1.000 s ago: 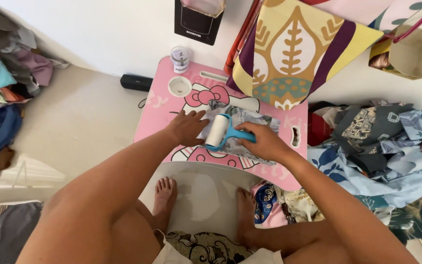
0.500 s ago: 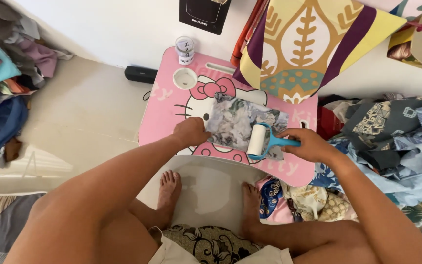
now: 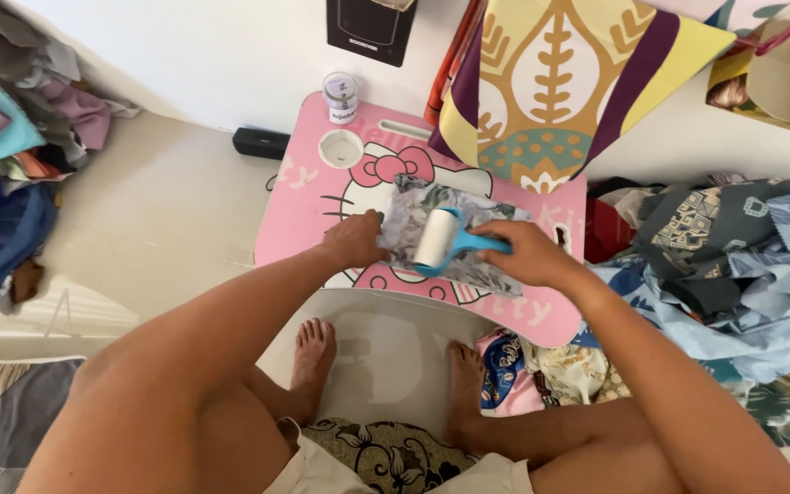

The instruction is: Using a lint roller to remove lint and debris from a small piece of fabric on a low table.

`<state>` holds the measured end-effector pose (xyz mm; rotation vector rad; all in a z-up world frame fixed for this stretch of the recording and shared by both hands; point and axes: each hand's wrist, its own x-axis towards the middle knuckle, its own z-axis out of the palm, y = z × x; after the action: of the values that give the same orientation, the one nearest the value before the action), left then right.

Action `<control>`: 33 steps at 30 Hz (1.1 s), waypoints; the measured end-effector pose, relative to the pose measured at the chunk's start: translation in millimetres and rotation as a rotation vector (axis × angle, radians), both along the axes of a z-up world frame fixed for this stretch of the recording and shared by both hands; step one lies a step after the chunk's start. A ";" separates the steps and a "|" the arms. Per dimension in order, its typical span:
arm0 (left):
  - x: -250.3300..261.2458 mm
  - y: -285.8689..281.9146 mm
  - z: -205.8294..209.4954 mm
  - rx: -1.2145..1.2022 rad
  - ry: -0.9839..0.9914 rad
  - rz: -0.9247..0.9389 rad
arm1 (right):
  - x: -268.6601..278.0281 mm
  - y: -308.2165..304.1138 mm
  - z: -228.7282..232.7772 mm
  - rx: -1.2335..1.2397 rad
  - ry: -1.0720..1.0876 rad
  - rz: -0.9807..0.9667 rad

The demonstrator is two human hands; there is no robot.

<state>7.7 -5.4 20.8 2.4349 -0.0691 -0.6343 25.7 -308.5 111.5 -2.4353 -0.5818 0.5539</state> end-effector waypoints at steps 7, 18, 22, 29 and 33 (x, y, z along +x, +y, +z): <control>3.5 -2.2 -0.9 0.413 -0.472 -0.407 | -5.9 6.7 3.9 -0.137 0.065 0.040; 29.7 1.1 -23.9 0.468 -0.479 -0.533 | 11.1 -93.6 26.5 -0.340 0.075 -0.210; 39.3 -6.9 -3.3 0.472 -0.520 -0.547 | 47.0 -57.7 -5.6 -0.212 -0.109 -0.066; 64.5 -17.1 -4.4 0.538 -0.357 -0.589 | 89.5 12.8 -23.5 -0.125 -0.152 -0.028; 69.3 -18.2 -3.0 0.536 -0.316 -0.588 | 99.1 -36.3 -36.1 -0.239 -0.081 -0.079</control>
<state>77.0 -23.6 17.8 3.0360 -0.8688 -0.5498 124.8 -344.8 75.4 -2.7045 -0.4720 0.5196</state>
